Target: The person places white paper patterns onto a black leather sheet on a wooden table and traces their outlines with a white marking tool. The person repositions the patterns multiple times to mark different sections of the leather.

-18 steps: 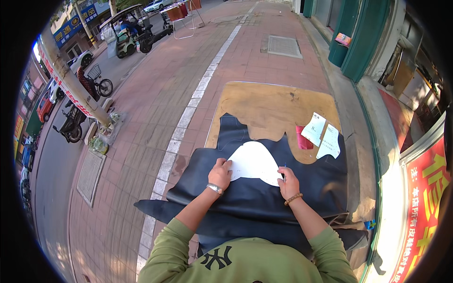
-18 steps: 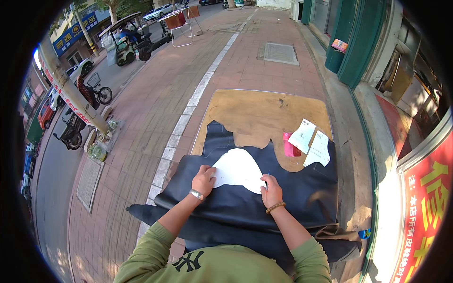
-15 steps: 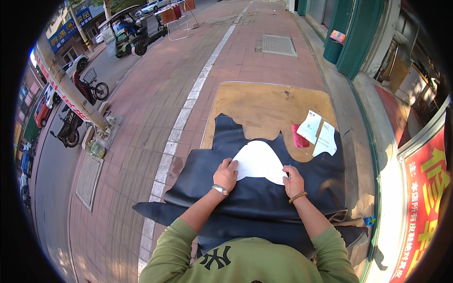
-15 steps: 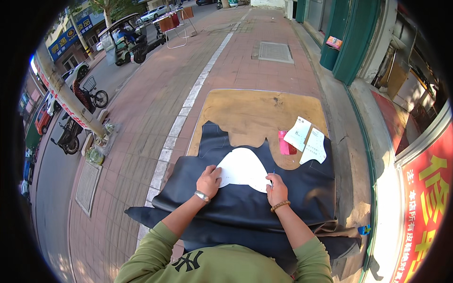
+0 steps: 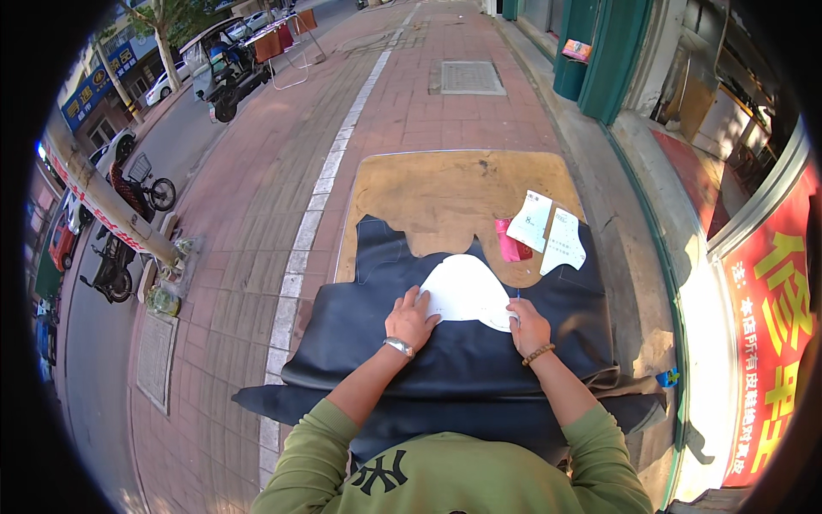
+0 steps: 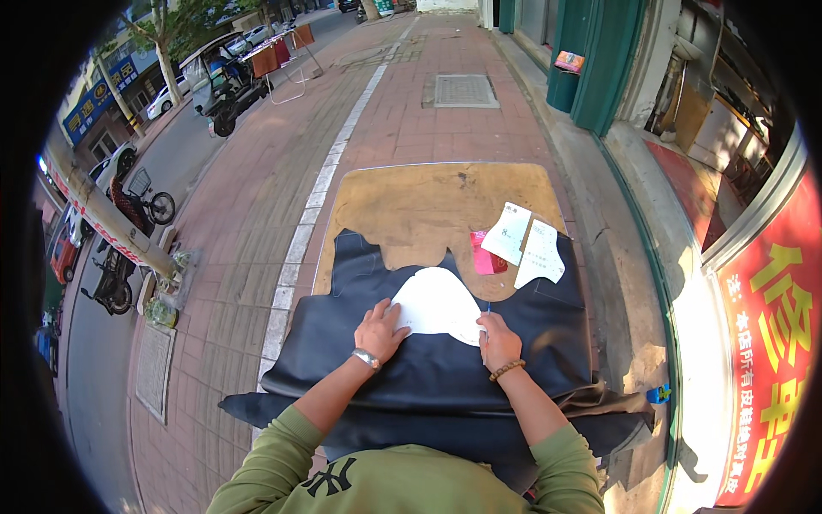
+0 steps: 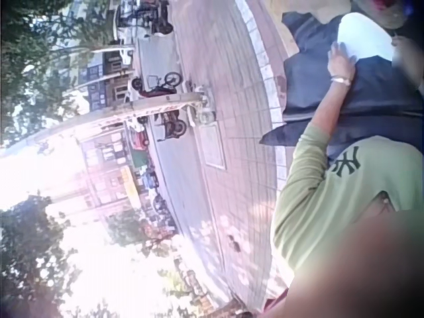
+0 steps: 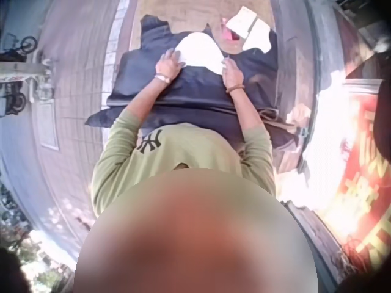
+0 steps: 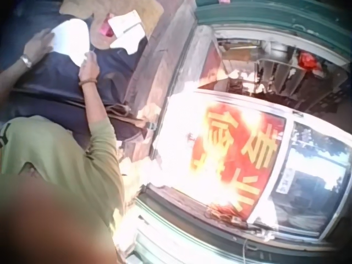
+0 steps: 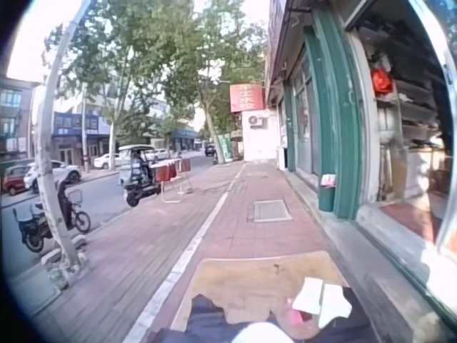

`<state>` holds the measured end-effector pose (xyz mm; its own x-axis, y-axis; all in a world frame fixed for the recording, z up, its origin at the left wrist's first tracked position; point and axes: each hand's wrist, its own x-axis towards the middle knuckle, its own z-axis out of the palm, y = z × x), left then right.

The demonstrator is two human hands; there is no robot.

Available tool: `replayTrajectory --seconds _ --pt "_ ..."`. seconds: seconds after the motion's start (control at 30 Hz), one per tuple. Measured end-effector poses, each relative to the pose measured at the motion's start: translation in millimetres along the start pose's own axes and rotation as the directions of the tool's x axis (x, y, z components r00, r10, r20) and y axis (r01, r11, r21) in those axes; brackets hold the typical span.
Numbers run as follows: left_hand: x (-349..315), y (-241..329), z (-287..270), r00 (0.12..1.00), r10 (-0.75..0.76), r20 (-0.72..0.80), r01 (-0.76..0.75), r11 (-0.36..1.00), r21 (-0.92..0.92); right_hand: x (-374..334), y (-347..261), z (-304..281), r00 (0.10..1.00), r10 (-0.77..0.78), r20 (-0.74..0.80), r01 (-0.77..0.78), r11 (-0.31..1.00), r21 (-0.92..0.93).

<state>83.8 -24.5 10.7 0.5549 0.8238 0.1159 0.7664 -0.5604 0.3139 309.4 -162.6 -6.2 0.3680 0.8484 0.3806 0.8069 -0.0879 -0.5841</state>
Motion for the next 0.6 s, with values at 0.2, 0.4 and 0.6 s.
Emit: replayTrajectory --seconds 0.2,0.4,0.6 --pt "3 1 0 1.0 0.002 0.019 -0.002 1.0 0.024 -1 0 2 0.999 0.039 0.018 -0.038 0.998 -0.043" --pt "5 9 -15 0.991 0.019 0.13 -0.03 0.996 0.082 -2 2 5 1.0 0.016 -0.017 -0.016 0.999 -0.033" --pt "18 17 -2 0.943 0.123 0.31 -0.237 0.902 0.362 -3 7 8 0.999 0.049 0.016 -0.049 0.998 -0.031"
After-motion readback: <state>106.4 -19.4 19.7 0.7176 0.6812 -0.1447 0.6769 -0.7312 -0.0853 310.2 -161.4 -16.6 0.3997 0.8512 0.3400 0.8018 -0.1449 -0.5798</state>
